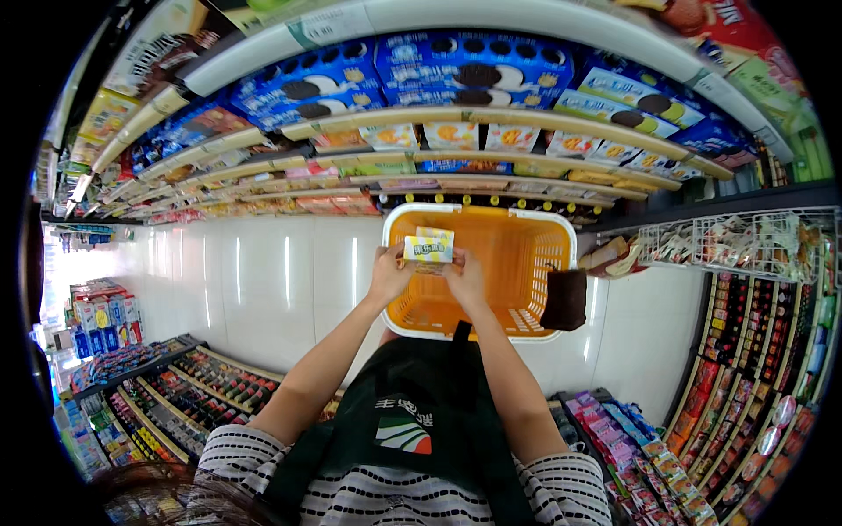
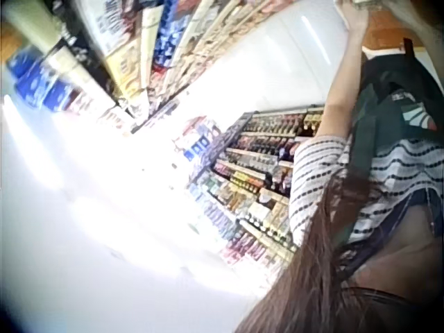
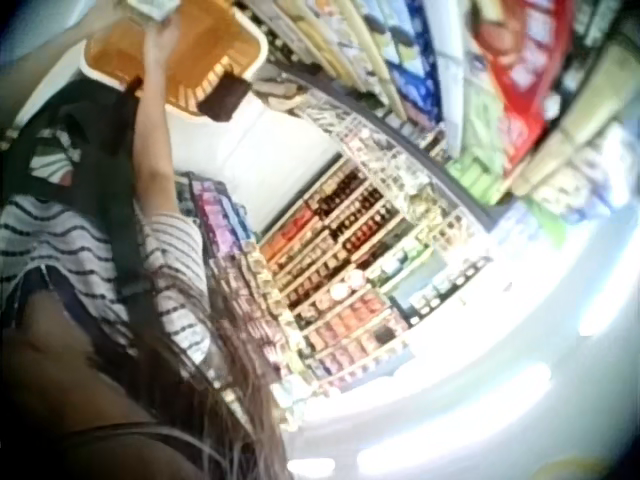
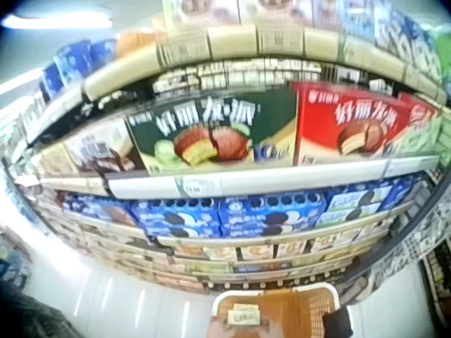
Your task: The person takes boxes of snacks from a shopping basket and places them onto a supermarket shelf. They arrange the boxes in rows, filling gaps on the shelf with different snack products.
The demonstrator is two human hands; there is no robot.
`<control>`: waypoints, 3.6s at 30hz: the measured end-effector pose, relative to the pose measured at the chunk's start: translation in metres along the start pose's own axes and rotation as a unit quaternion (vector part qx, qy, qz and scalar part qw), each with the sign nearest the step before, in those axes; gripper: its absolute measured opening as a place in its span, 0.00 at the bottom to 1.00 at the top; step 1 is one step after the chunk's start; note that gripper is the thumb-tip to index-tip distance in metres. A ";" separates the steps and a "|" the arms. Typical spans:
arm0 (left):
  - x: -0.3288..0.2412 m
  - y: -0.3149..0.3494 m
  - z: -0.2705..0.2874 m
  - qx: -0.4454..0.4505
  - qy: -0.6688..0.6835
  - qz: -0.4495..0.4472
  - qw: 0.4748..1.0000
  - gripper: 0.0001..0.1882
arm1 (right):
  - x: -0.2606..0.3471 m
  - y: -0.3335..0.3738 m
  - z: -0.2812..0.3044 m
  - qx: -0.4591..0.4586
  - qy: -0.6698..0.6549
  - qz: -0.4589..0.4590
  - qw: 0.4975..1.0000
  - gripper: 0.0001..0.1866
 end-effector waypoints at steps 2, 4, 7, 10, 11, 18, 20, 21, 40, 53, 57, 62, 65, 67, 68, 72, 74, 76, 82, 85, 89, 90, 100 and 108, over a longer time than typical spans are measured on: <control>-0.012 0.002 0.027 -0.068 0.051 0.000 0.996 0.24 | 0.040 0.009 -0.011 -0.003 0.006 0.037 0.999 0.18; -0.032 0.004 0.057 -0.127 0.138 0.012 0.982 0.25 | 0.077 0.019 -0.024 0.000 -0.033 0.099 0.995 0.19; -0.075 0.010 0.121 -0.175 0.115 -0.058 0.976 0.28 | 0.136 0.038 -0.047 -0.017 -0.095 0.151 0.984 0.21; -0.109 0.021 0.174 -0.243 0.101 -0.124 0.957 0.30 | 0.182 0.056 -0.068 -0.019 -0.112 0.231 0.966 0.21; -0.117 0.025 0.189 -0.278 0.093 -0.148 0.945 0.30 | 0.200 0.064 -0.077 -0.015 -0.119 0.259 0.958 0.22; -0.167 0.057 0.282 -0.339 0.151 -0.264 0.890 0.36 | 0.316 0.115 -0.106 0.022 -0.127 0.475 0.870 0.20; -0.182 0.069 0.314 -0.355 0.166 -0.292 0.873 0.36 | 0.354 0.133 -0.117 0.023 -0.072 0.530 0.845 0.20; -0.188 0.069 0.328 -0.366 0.200 -0.329 0.847 0.36 | 0.370 0.139 -0.124 0.023 -0.066 0.556 0.828 0.20; -0.254 -0.049 0.566 -0.482 0.155 -0.417 0.755 0.35 | 0.630 0.081 -0.212 -0.008 0.188 0.709 0.679 0.20; -0.259 -0.075 0.572 -0.396 0.111 -0.425 0.806 0.36 | 0.666 0.066 -0.215 -0.144 0.415 0.664 0.605 0.22; -0.266 -0.085 0.570 -0.368 0.128 -0.405 0.827 0.38 | 0.667 0.064 -0.214 -0.133 0.410 0.671 0.603 0.18; -0.268 -0.123 0.570 -0.266 0.173 -0.375 0.871 0.40 | 0.671 0.052 -0.210 -0.130 0.420 0.678 0.590 0.19; -0.266 -0.128 0.569 -0.226 0.145 -0.348 0.898 0.35 | 0.665 0.049 -0.206 -0.122 0.411 0.667 0.609 0.20; -0.265 -0.129 0.569 -0.218 0.142 -0.355 0.898 0.33 | 0.660 0.050 -0.206 -0.106 0.390 0.651 0.643 0.20; -0.265 -0.130 0.569 -0.223 0.136 -0.359 0.896 0.33 | 0.659 0.048 -0.204 -0.111 0.400 0.661 0.625 0.20; -0.262 -0.133 0.574 -0.248 0.107 -0.369 0.889 0.32 | 0.653 0.048 -0.201 -0.115 0.413 0.698 0.574 0.20; -0.262 -0.128 0.573 -0.265 0.088 -0.377 0.883 0.32 | 0.649 0.051 -0.197 -0.113 0.404 0.711 0.565 0.20; -0.267 -0.116 0.569 -0.281 0.067 -0.391 0.874 0.32 | 0.644 0.053 -0.192 -0.114 0.396 0.718 0.561 0.20; -0.243 -0.074 0.538 -0.544 0.058 -0.410 0.730 0.25 | 0.598 0.069 -0.186 -0.082 0.291 0.771 0.560 0.17; -0.224 -0.026 0.467 -0.464 0.143 -0.439 0.756 0.18 | 0.550 0.088 -0.159 -0.027 0.262 0.740 0.619 0.17; -0.186 -0.017 0.349 -0.302 0.161 -0.417 0.842 0.13 | 0.460 0.079 -0.114 0.047 0.277 0.614 0.737 0.16; -0.170 -0.022 0.319 -0.235 0.173 -0.380 0.878 0.13 | 0.430 0.065 -0.103 0.064 0.279 0.586 0.758 0.16; -0.015 -0.046 0.063 0.040 0.045 -0.085 0.995 0.18 | 0.120 -0.024 -0.007 0.054 0.259 0.069 0.962 0.16; 0.034 -0.050 -0.052 0.132 -0.056 0.044 0.989 0.29 | -0.034 -0.066 0.011 0.034 0.276 -0.112 0.954 0.22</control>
Point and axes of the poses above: each hand's wrist, its own y-axis away from the middle knuckle, its own z-axis out of the back of the hand, x = y × z, the point moved 2 cm from there along -y, towards the middle knuckle, and after that the axes turned 14 degrees about -y, right-handed, at the moved point
